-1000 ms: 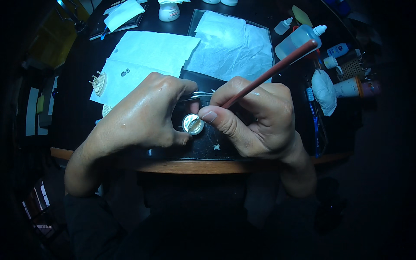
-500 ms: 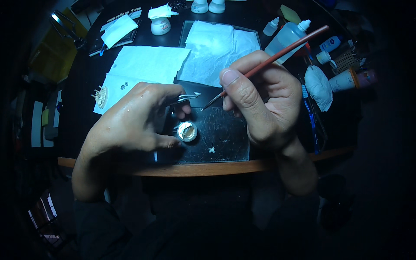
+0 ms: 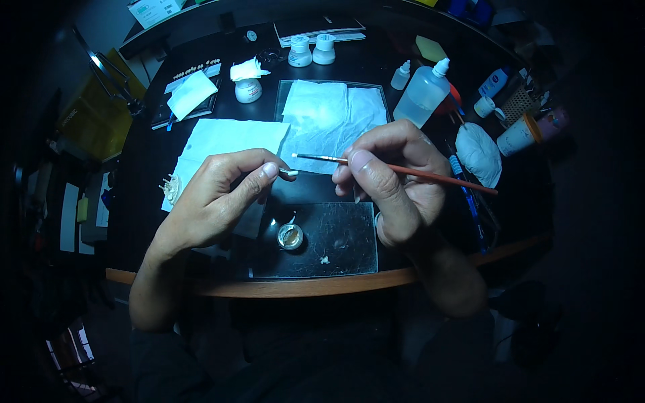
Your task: The person paints small plastic model parts using a fine brush and a small container of beige paint. They handle several pieces, including a semi-circular component and tiny cylindrical parts, applying paint with steady strokes. The person also uses a syringe to dispense a small amount of liquid onto a paper towel.
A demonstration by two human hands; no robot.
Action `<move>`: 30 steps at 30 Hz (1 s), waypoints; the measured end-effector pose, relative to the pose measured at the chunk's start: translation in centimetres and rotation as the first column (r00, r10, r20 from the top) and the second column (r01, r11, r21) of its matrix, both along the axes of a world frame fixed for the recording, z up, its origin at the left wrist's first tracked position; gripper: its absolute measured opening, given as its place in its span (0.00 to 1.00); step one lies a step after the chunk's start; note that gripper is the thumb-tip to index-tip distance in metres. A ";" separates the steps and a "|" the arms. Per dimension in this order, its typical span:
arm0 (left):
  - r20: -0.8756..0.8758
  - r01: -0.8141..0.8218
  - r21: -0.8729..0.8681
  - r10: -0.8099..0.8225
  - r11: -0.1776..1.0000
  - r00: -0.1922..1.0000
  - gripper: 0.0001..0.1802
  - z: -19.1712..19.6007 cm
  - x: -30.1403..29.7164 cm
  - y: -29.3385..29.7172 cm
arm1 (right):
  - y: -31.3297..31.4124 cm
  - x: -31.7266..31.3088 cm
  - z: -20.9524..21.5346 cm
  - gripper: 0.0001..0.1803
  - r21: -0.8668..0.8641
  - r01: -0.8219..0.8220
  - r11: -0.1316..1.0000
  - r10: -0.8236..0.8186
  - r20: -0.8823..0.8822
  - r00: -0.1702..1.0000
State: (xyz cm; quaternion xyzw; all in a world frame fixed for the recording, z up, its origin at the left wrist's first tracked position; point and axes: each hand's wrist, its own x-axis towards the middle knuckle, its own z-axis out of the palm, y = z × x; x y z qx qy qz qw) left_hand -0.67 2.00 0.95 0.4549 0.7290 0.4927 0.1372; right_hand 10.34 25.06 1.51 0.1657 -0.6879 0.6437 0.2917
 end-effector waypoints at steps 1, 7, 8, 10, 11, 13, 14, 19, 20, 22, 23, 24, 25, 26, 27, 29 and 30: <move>-0.028 -0.001 0.018 0.001 1.000 1.000 0.21 0.1 0.1 0.0 | 0.1 0.1 0.0 0.07 0.011 -0.022 1.000 0.022 -0.009 1.000; -0.288 -0.003 0.052 0.018 0.999 0.958 0.22 0.1 -0.7 -0.4 | -0.2 -0.2 0.0 0.06 0.033 -0.221 0.975 0.223 -0.116 0.968; -0.335 -0.010 0.042 0.024 0.999 0.942 0.22 0.1 -0.8 -0.4 | -0.3 -0.2 0.0 0.05 0.057 -0.214 0.975 0.220 -0.124 0.968; -0.426 -0.025 0.022 0.032 0.999 0.904 0.22 0.0 -1.2 -0.5 | -0.5 0.1 0.0 0.06 0.105 -0.199 0.974 0.213 -0.141 0.967; -0.454 -0.059 -0.008 0.049 0.998 0.890 0.22 0.3 -1.3 -0.7 | -0.7 0.2 -0.1 0.09 0.109 -0.198 0.974 0.212 -0.132 0.968; -0.510 -0.078 0.013 0.074 0.997 0.857 0.22 0.2 -1.6 -1.0 | -1.0 0.5 -0.1 0.09 0.192 -0.148 0.970 0.176 -0.140 0.974; -0.536 -0.074 0.029 0.078 0.997 0.840 0.22 0.0 -1.7 -0.8 | -1.0 0.7 -0.1 0.09 0.237 -0.110 0.965 0.147 -0.145 0.978; -0.524 -0.077 0.024 0.078 0.997 0.848 0.20 -0.2 -1.7 -0.7 | -1.2 0.3 -0.1 0.08 0.404 -0.020 0.914 0.129 -0.244 0.961; -0.525 -0.081 0.027 0.083 0.996 0.847 0.20 -0.3 -1.7 -0.7 | -1.3 0.2 -0.2 0.08 0.412 -0.012 0.911 0.129 -0.257 0.958; -0.529 -0.080 0.036 0.087 0.996 0.844 0.20 -0.3 -1.7 -0.7 | -1.4 0.0 -0.4 0.08 0.428 0.003 0.904 0.129 -0.281 0.951; -0.529 -0.077 0.043 0.088 0.996 0.844 0.20 -0.3 -1.7 -0.8 | -1.6 -0.1 -0.5 0.08 0.415 0.007 0.910 0.123 -0.287 0.950; -0.530 -0.074 0.050 0.089 0.996 0.843 0.19 -0.3 -1.7 -0.8 | -1.8 -0.1 -0.7 0.07 0.401 0.011 0.916 0.117 -0.292 0.949; -0.527 -0.079 0.047 0.092 0.996 0.845 0.19 -0.4 -1.6 -0.9 | -1.9 -0.1 -0.8 0.07 0.387 0.013 0.922 0.111 -0.297 0.948; -0.525 -0.075 0.050 0.090 0.996 0.847 0.19 -0.4 -1.6 -0.7 | -1.9 -0.1 -0.8 0.07 0.387 0.027 0.922 0.100 -0.305 0.947; -0.521 -0.072 0.052 0.089 0.996 0.849 0.19 -0.3 -1.7 -0.6 | -1.8 -0.1 -0.8 0.07 0.386 0.040 0.922 0.089 -0.312 0.946; -0.549 -0.073 0.056 0.091 0.996 0.830 0.20 -0.3 -1.8 -0.5 | -1.8 -0.1 -0.8 0.07 0.396 0.061 0.916 0.076 -0.322 0.944; -0.563 -0.074 0.057 0.093 0.996 0.821 0.21 -0.2 -1.8 -0.5 | -1.9 -0.1 -0.8 0.07 0.407 0.069 0.911 0.073 -0.323 0.943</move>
